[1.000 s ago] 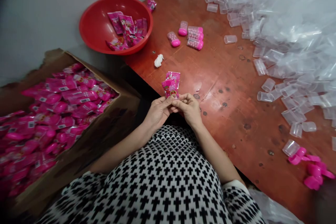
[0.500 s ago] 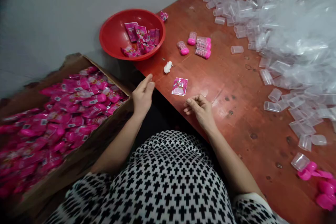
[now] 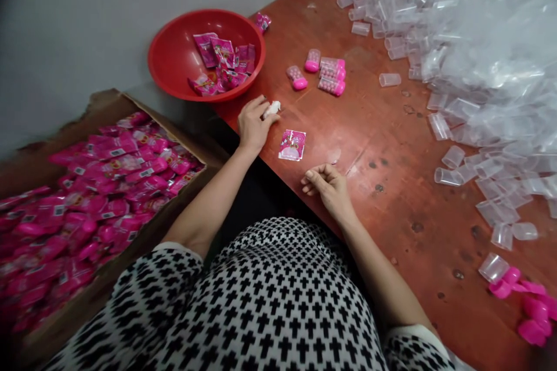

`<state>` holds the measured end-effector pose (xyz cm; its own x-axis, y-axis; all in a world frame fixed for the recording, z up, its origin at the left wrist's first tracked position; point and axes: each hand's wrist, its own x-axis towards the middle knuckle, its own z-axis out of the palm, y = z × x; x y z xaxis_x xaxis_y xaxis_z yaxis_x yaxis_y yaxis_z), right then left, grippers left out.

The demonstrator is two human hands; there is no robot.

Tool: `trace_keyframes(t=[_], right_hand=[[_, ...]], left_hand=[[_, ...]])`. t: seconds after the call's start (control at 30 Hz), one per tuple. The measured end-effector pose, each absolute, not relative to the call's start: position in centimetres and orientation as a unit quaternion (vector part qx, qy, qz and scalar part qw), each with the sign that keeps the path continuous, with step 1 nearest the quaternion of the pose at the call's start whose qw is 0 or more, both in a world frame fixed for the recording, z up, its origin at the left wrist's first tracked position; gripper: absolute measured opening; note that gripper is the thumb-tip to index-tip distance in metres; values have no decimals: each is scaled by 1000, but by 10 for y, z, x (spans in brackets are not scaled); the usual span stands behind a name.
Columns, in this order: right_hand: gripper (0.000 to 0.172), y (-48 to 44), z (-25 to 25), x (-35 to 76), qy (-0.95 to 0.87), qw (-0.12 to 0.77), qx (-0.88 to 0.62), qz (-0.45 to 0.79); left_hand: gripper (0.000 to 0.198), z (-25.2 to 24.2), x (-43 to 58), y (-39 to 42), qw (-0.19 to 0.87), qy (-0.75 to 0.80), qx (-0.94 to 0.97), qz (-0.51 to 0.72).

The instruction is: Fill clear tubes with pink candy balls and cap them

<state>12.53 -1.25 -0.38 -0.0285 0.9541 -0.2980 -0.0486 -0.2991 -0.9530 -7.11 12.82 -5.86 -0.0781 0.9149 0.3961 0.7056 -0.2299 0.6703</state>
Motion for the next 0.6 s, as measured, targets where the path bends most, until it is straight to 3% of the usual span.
trace_keyframes(t=[0.1,0.3,0.6], right_hand=[[27,-12,-5,129,-416,423,-552,586],[28,-7,-2,124,-444,409,-546,581],[38,34,-9,108,-457,488,-544,508]], left_hand=[[49,-57,-69,97,124,548,708,427],[28,-64,-48,52,155,525,756,358],[25,-66,-43,46,168,503,712,460]])
